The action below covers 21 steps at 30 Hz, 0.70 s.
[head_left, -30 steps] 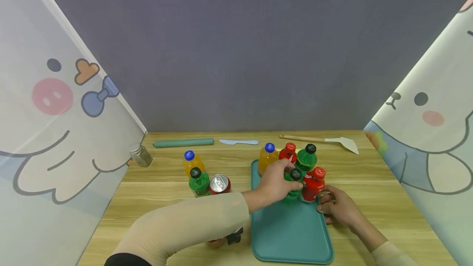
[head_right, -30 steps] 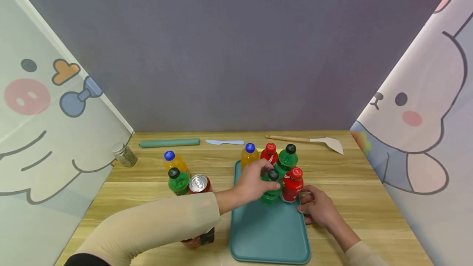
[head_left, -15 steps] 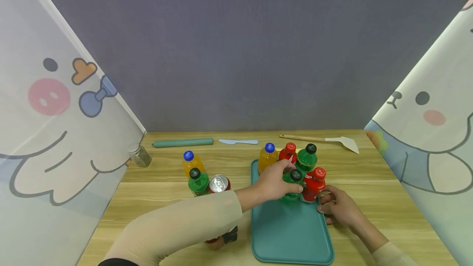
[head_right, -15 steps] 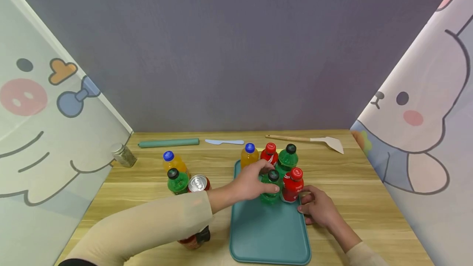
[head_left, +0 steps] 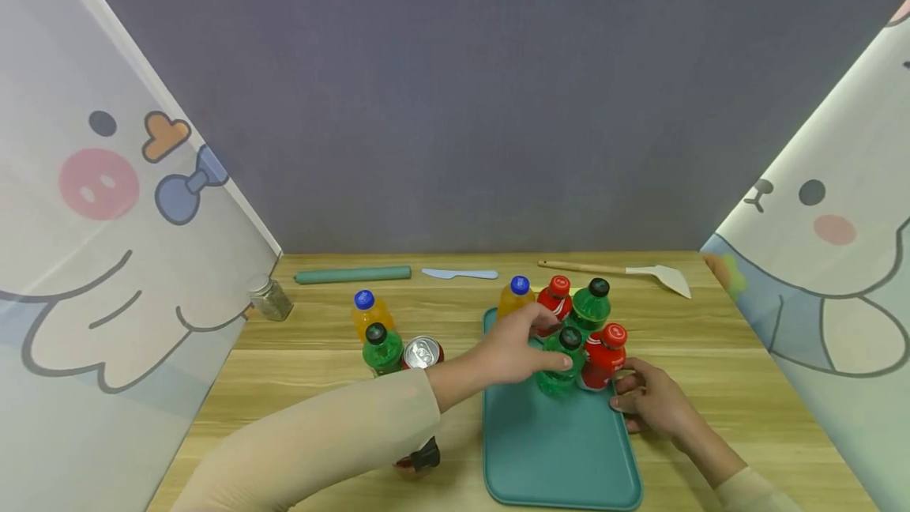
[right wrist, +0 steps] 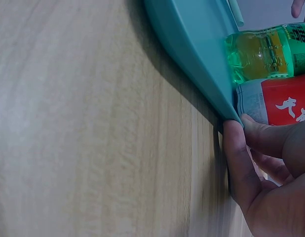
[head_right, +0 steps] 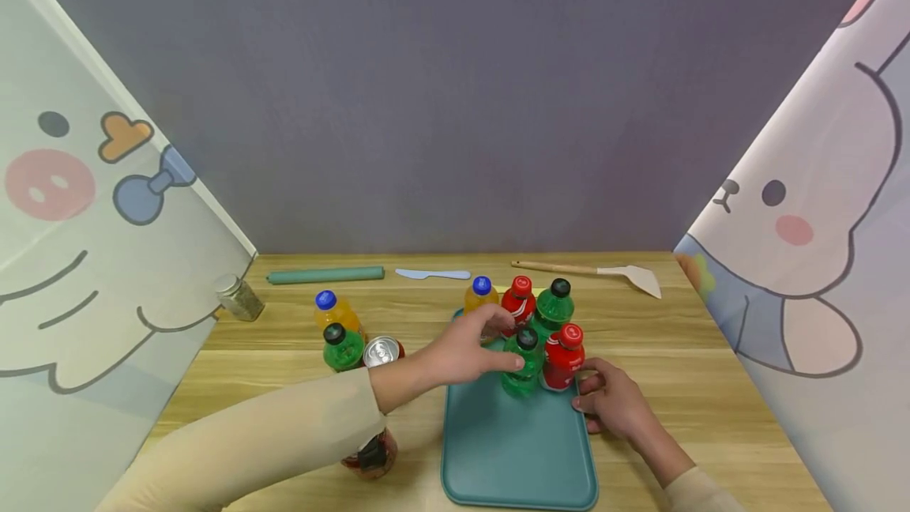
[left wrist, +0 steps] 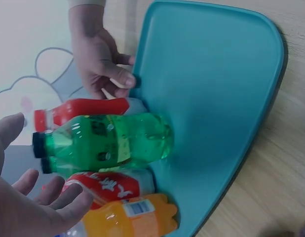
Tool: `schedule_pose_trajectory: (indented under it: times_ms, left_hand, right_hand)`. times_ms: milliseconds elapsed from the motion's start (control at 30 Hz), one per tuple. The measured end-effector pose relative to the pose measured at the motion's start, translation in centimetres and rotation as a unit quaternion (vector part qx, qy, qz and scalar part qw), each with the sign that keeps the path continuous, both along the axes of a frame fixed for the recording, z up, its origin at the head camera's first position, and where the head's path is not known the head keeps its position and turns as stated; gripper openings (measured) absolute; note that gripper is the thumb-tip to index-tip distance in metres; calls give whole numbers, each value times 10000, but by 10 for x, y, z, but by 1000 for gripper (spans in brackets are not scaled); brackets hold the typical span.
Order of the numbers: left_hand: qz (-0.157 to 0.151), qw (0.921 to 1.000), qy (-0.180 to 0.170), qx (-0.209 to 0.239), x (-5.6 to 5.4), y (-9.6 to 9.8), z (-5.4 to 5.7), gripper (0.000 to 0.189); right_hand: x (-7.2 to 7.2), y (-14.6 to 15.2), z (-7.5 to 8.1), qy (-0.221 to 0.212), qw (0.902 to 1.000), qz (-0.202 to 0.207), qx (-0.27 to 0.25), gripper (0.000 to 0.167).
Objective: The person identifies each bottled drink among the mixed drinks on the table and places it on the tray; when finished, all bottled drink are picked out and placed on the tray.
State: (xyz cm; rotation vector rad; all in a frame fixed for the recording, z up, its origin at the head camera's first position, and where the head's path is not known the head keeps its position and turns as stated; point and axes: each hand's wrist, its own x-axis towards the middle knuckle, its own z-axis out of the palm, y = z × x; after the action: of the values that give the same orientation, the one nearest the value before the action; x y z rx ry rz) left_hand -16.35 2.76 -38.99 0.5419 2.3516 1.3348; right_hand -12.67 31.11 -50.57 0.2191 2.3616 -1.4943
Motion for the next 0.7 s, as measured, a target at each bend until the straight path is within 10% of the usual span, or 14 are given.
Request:
schedule_pose_trajectory:
  times_ms: [700]
  left_hand:
    - [469,9974,496,241,16,-103,40,49]
  right_hand:
    - [1,-2,2,5,10000,10,34,60]
